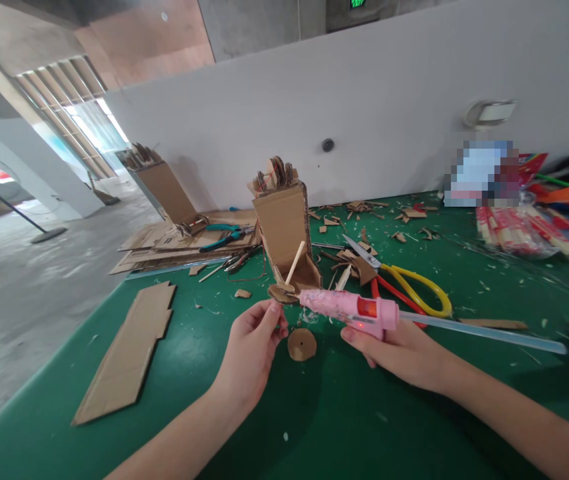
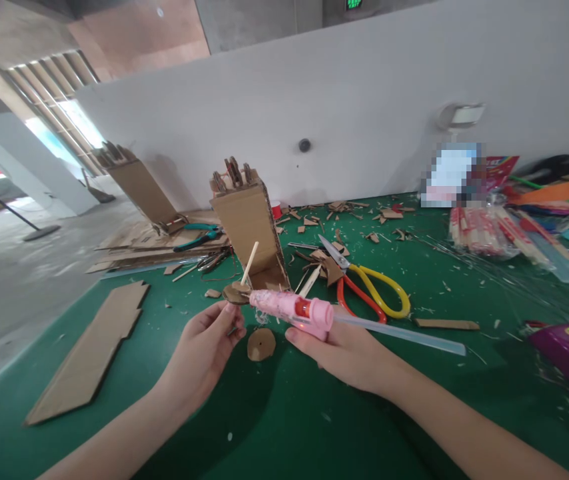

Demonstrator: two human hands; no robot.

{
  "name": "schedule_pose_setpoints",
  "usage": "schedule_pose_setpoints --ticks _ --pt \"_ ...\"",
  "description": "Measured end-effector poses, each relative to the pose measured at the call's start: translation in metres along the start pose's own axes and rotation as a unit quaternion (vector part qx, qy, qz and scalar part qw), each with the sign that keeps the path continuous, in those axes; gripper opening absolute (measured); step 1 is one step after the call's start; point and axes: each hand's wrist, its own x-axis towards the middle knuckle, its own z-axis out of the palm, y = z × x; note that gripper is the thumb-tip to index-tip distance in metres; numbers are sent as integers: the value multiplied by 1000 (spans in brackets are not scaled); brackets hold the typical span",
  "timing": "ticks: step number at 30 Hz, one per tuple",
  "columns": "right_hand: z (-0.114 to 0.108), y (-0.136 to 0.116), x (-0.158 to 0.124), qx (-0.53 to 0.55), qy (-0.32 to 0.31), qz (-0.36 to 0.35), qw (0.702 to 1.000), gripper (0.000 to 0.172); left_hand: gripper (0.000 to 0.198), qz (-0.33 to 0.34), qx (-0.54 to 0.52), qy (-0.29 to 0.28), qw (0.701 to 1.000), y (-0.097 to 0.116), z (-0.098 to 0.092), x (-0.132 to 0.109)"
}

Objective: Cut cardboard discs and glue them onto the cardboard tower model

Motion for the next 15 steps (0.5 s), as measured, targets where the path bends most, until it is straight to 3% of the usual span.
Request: schedule_pose_setpoints --ticks 9,15 --pt "-5 -15 -1 -11 -33 47 998 39 29 -2 -21 -3 1000 -4 0 2" --pt "-1 4 -1 -16 -18 55 998 44 28 -10 -38 3 999 -3 2 1"
